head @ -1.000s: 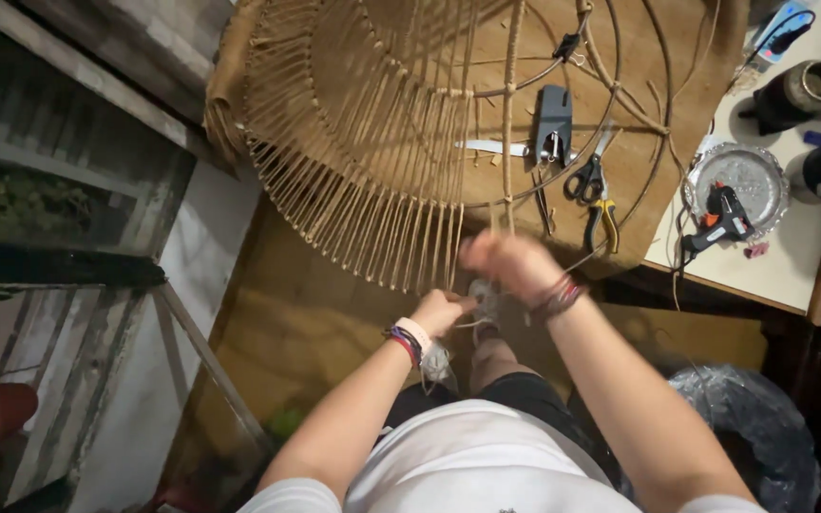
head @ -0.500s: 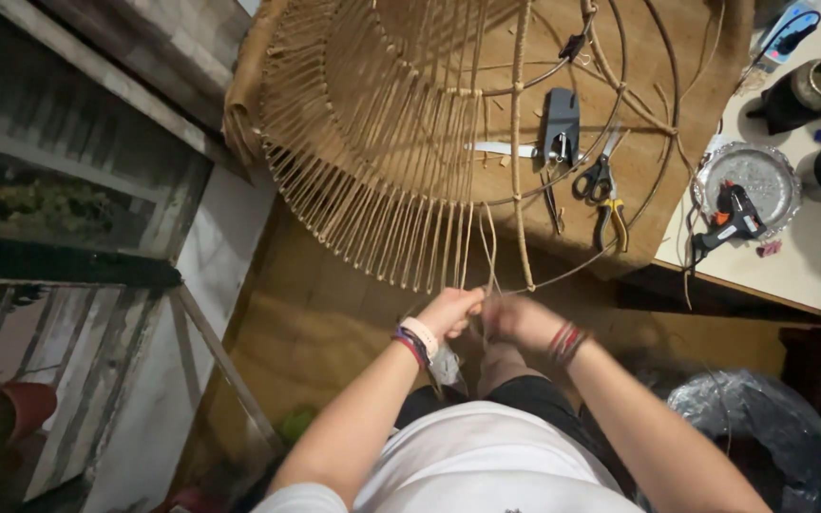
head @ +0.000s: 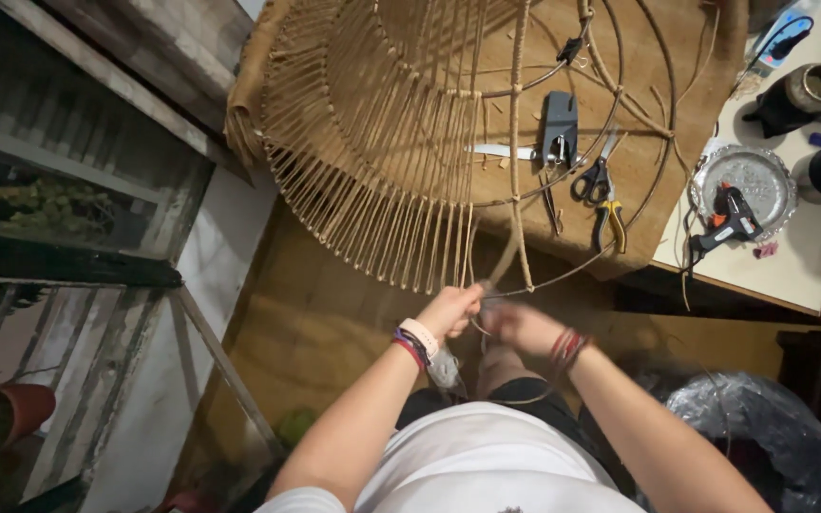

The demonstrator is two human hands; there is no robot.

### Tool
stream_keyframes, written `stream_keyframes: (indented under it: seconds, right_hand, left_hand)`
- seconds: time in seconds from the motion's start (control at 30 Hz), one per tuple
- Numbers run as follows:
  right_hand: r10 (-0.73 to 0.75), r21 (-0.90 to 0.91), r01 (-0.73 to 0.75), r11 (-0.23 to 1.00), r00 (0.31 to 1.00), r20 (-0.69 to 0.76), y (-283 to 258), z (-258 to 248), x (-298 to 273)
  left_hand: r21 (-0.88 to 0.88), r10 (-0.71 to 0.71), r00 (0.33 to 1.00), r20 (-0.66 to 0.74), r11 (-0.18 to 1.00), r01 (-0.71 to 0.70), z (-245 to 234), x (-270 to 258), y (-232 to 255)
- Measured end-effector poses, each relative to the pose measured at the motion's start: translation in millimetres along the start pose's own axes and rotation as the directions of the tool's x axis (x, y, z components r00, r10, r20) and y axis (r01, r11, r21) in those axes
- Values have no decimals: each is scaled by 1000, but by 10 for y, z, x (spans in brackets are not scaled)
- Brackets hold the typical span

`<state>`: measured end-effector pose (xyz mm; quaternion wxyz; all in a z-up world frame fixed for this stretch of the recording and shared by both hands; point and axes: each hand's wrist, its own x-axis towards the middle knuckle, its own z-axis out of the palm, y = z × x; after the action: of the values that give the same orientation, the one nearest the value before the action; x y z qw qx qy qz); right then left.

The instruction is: Weaving rattan strips into a large circular frame to assemble a piece of furniture

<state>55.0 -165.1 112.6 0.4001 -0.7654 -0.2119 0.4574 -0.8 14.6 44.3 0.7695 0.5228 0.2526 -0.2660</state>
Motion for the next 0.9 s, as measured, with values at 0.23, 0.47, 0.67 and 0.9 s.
stream_keyframes:
  seconds: [0.23, 0.47, 0.67, 0.9]
  right_hand:
    - [-283, 608, 565, 558, 818, -500, -818, -852, -96]
    - [114, -314, -101, 944, 993, 24, -11, 10, -69]
    - [-252, 682, 462, 567, 886, -390, -449, -805, 377]
    - [311, -537, -295, 790, 948, -63, 770, -125, 192]
  left_hand:
    - [999, 545, 837, -49, 17, 47, -324, 814, -744]
    - [-119, 3, 1000, 30, 993, 0, 61, -62, 96]
    - [825, 98, 966, -237, 546, 147, -227, 570, -277]
    - [-139, 55, 997, 51, 989, -47, 167, -186, 114]
